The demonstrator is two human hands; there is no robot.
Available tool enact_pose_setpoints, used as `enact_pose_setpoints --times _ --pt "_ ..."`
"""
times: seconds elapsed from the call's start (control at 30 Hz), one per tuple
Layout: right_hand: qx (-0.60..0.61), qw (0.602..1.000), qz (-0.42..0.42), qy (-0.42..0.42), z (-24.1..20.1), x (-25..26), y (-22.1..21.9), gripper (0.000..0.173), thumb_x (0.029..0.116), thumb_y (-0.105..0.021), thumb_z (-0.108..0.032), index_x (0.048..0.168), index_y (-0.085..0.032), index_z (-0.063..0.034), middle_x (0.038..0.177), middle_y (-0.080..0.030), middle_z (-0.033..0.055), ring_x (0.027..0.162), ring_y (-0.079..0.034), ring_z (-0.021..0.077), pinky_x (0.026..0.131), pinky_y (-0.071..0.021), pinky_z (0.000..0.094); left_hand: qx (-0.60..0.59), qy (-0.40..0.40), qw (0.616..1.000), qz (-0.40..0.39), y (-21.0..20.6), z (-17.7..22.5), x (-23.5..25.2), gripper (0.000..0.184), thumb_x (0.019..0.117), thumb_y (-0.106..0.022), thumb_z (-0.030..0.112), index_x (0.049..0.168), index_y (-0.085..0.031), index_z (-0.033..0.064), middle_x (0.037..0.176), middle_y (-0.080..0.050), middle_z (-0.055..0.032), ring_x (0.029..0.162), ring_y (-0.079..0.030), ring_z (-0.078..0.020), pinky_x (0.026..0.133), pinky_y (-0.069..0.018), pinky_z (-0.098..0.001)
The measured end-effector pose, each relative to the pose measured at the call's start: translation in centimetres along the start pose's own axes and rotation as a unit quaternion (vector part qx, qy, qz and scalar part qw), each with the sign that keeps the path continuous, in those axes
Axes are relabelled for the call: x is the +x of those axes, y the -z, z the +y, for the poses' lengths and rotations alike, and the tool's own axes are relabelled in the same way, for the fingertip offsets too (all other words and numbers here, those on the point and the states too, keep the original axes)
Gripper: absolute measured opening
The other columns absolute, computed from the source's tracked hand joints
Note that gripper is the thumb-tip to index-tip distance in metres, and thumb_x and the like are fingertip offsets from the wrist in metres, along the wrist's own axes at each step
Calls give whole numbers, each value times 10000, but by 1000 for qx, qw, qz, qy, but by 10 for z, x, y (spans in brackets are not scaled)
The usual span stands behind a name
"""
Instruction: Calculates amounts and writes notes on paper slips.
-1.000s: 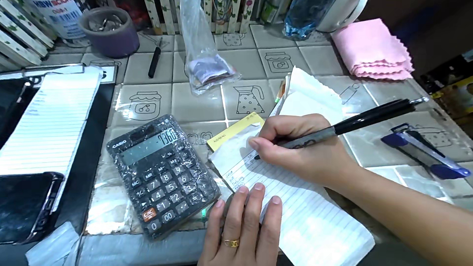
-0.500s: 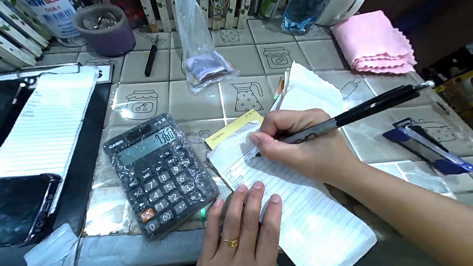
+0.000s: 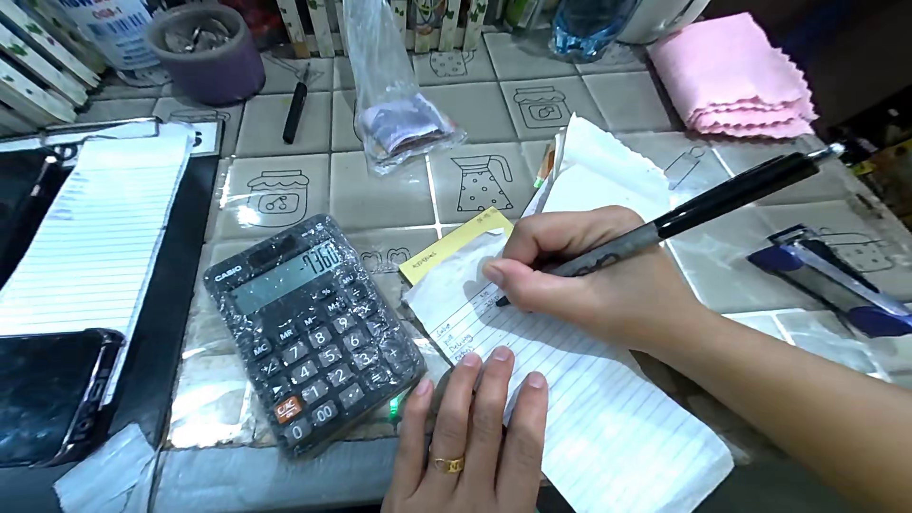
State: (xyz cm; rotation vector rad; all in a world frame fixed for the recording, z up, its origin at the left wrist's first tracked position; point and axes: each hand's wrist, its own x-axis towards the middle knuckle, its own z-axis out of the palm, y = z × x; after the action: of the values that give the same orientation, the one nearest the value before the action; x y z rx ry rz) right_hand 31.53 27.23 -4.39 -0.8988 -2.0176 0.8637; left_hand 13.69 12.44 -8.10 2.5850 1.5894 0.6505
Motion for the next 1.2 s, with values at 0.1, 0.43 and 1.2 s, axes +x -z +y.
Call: enact_pose_setpoints --times 0.1,0.43,1.2 --pt "2 1000 -4 6 1 0 -1 220 940 -627 -105 721 -616 -120 623 -541 -85 541 -478 -50 454 -338 111 3 -1 1000 -4 0 0 0 849 898 -455 796 1467 -578 178 1539 -522 -74 1457 -424 -284 1220 -208 -523" --pt "45 992 87 81 3 16 50 148 1075 -499 -227 1058 -619 -142 930 -710 -83 727 -622 2 609 -505 168 -20 -19 1000 14 -2 -2 -2 794 891 -468 799 1490 -540 283 1577 -475 -63 1500 -360 -279 1236 -155 -561" --pt "-197 970 22 -144 60 12 126 468 912 -775 -132 1276 -532 36 1103 -648 213 1006 -652 324 903 -538 525 20 -29 999 35 -6 -6 6 813 946 -318 795 1482 -557 233 1567 -492 1 1498 -380 -287 1210 -235 -662"
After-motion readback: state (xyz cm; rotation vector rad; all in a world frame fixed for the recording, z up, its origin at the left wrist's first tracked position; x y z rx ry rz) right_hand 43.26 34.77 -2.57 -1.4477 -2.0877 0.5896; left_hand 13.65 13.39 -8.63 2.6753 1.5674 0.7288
